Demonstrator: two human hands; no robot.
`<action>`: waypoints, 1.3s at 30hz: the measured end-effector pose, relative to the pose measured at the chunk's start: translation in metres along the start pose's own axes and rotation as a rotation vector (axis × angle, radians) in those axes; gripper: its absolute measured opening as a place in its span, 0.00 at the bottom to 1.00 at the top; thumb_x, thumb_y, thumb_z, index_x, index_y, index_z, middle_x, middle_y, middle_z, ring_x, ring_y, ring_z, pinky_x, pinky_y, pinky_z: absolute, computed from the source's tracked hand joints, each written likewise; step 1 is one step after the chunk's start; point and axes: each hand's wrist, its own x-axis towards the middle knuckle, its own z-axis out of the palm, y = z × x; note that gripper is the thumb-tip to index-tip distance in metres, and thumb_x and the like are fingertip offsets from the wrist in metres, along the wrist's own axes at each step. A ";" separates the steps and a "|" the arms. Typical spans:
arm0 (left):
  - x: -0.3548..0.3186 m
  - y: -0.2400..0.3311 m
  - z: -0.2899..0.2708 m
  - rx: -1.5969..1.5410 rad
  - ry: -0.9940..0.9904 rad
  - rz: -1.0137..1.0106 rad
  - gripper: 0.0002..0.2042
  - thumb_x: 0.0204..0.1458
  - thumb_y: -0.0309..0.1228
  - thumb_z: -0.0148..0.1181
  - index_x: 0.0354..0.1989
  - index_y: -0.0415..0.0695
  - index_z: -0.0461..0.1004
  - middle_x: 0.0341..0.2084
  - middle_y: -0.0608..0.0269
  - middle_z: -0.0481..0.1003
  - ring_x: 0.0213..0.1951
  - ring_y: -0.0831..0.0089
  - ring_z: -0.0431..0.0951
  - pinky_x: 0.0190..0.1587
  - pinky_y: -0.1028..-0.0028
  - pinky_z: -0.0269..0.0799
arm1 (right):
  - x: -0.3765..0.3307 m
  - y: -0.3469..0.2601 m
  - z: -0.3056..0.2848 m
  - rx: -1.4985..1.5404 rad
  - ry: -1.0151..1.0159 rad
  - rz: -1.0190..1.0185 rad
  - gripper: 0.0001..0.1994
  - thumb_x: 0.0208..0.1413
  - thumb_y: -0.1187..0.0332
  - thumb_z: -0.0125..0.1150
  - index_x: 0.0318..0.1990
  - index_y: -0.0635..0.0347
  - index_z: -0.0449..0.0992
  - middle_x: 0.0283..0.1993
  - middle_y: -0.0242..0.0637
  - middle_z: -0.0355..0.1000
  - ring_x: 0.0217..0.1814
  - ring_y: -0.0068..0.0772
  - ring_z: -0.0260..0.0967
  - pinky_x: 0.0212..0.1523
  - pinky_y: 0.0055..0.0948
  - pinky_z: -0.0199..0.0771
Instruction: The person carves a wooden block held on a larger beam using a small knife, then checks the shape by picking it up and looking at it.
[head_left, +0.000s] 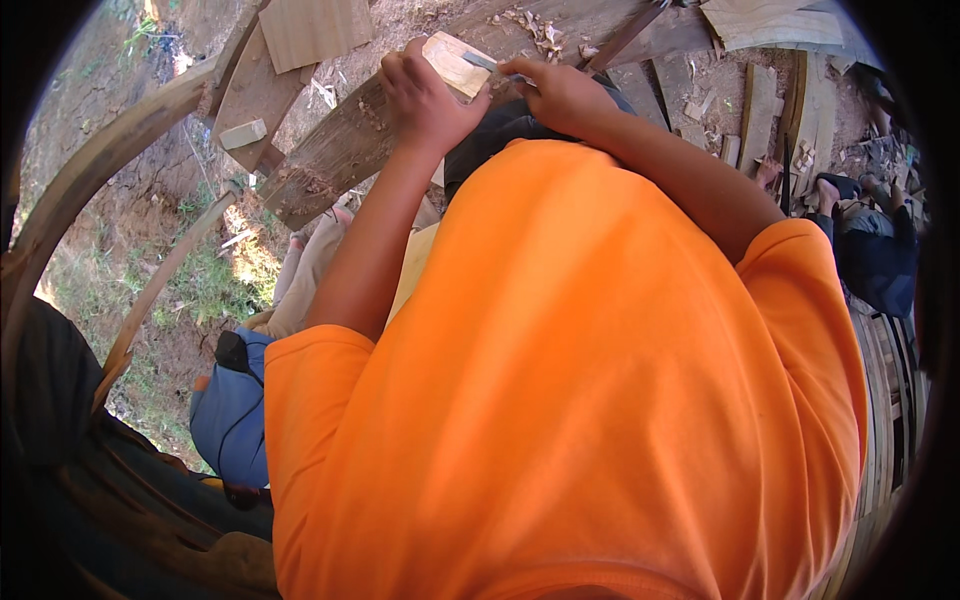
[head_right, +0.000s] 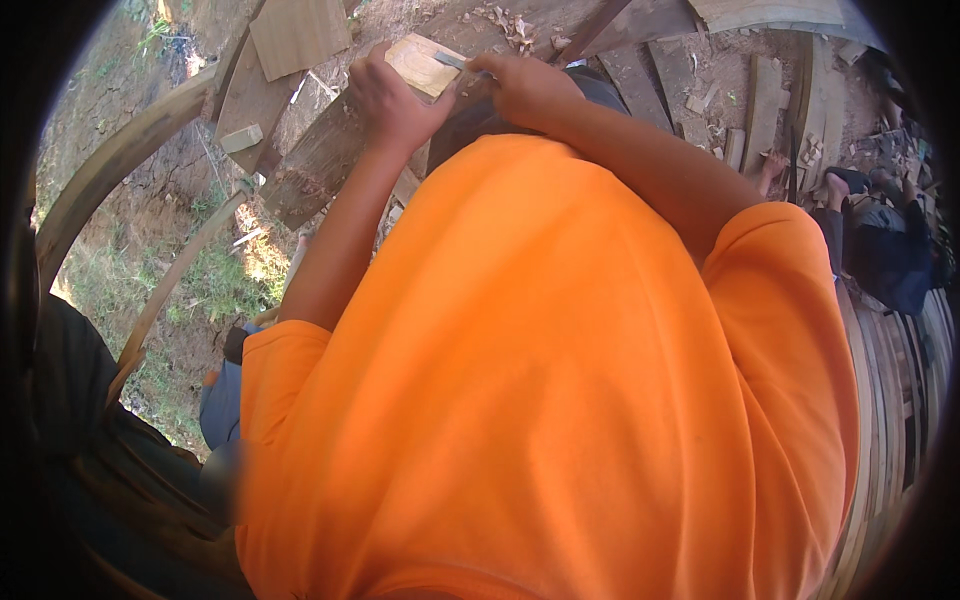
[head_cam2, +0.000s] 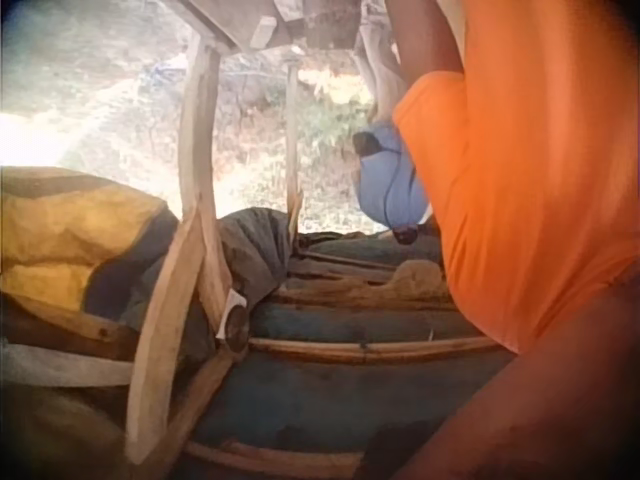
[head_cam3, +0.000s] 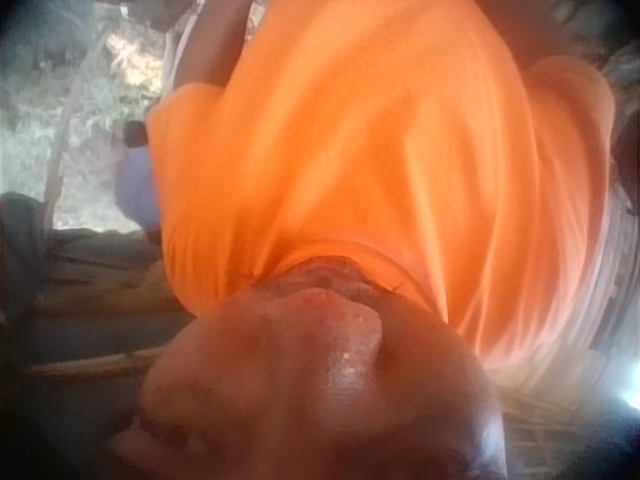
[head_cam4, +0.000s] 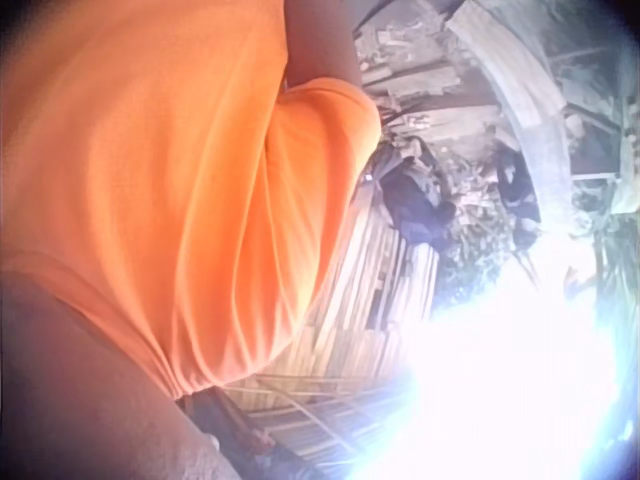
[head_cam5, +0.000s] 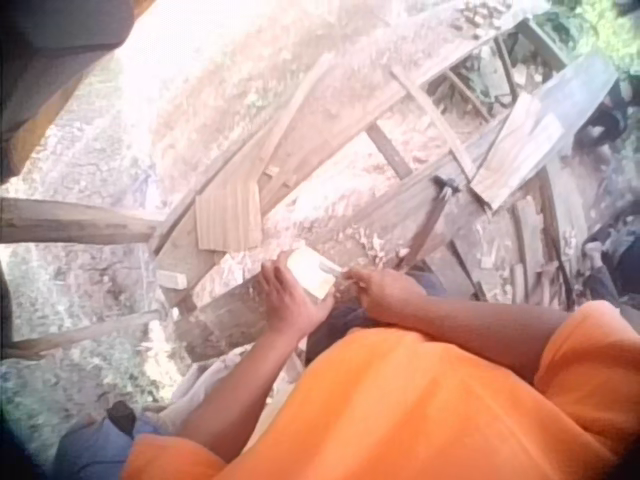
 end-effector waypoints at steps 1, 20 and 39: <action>0.001 0.002 -0.001 0.009 -0.008 -0.010 0.49 0.36 0.47 0.79 0.63 0.38 0.55 0.48 0.42 0.64 0.52 0.44 0.64 0.55 0.48 0.67 | 0.000 -0.003 -0.004 -0.009 -0.020 0.017 0.19 0.67 0.60 0.55 0.64 0.40 0.75 0.48 0.49 0.82 0.51 0.55 0.79 0.53 0.51 0.78; 0.004 0.006 -0.004 0.036 -0.026 -0.025 0.49 0.37 0.48 0.79 0.65 0.42 0.55 0.50 0.43 0.63 0.53 0.44 0.65 0.55 0.49 0.69 | 0.008 0.022 -0.019 -0.007 -0.104 -0.057 0.20 0.68 0.60 0.53 0.66 0.42 0.74 0.52 0.49 0.81 0.54 0.54 0.79 0.55 0.49 0.77; 0.006 0.005 -0.005 0.004 -0.058 -0.111 0.48 0.36 0.47 0.79 0.64 0.40 0.57 0.50 0.44 0.65 0.54 0.45 0.65 0.58 0.48 0.62 | 0.024 0.007 -0.002 0.038 -0.027 -0.068 0.18 0.68 0.60 0.56 0.64 0.41 0.76 0.48 0.50 0.81 0.50 0.55 0.80 0.52 0.49 0.78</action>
